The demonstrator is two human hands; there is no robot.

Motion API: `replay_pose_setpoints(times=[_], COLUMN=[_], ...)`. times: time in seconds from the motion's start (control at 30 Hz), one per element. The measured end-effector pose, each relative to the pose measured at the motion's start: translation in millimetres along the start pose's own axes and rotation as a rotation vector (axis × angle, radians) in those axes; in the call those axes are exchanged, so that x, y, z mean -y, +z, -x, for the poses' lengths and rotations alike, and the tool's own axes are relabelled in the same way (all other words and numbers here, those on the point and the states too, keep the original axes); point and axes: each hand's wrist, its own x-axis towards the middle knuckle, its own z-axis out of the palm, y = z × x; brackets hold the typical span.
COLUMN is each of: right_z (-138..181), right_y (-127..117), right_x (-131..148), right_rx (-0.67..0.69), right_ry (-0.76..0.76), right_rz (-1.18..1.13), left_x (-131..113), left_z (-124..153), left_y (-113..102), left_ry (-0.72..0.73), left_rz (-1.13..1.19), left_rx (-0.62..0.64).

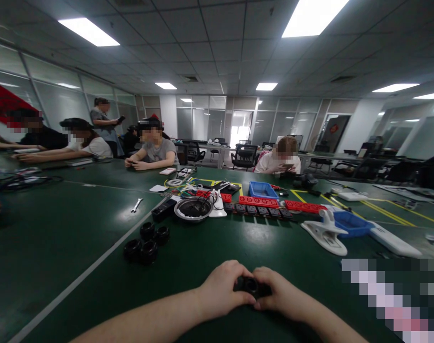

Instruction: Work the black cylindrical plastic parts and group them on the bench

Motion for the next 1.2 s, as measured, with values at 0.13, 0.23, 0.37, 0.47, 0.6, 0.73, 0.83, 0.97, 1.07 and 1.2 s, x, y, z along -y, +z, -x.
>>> replay_pose_setpoints(times=[0.13, 0.23, 0.37, 0.47, 0.6, 0.73, 0.83, 0.97, 1.07, 1.2], right_z=[-2.0, -1.8, -1.4, 0.9, 4.0, 2.9, 0.6, -0.9, -0.1, 2.2], right_y=[10.0, 19.5, 25.0, 18.6, 4.1, -1.8, 1.5, 13.9, 23.1, 19.3], right_x=[-3.4, 5.4, 18.8, 18.4, 8.6, 1.7, 1.0, 7.7, 14.9, 16.6], right_rx=[-0.089, -0.178, -0.248, -0.193, -0.034, -0.004, -0.048, -0.143, -0.248, -0.213], right_ry=[0.094, 0.164, 0.174, 0.097, -0.022, -0.032, -0.006, 0.078, 0.125, 0.049], right_rz=[0.076, 0.246, 0.454, 0.352, 0.114, 0.042, 0.086, 0.247, 0.391, 0.327], left_x=[-3.4, -5.7, -7.3, -7.1, -5.1, -4.2, -5.1, -6.2, -6.4, -5.5], left_z=[0.7, 1.9, 3.5, 3.6, 1.9, 0.1, 0.4, 1.7, 1.5, 1.1], left_y=[4.1, 7.4, 6.9, 2.1, -4.5, -6.3, -3.7, 2.5, 5.7, 4.6], left_ry=[-0.040, -0.094, -0.096, -0.028, 0.048, 0.063, 0.053, -0.026, -0.101, -0.080], left_rz=[-0.003, -0.038, -0.060, -0.055, -0.038, -0.029, -0.017, -0.022, -0.051, -0.046], left_rx=[-0.018, -0.055, -0.091, -0.055, 0.022, 0.042, 0.034, -0.011, -0.061, -0.064])
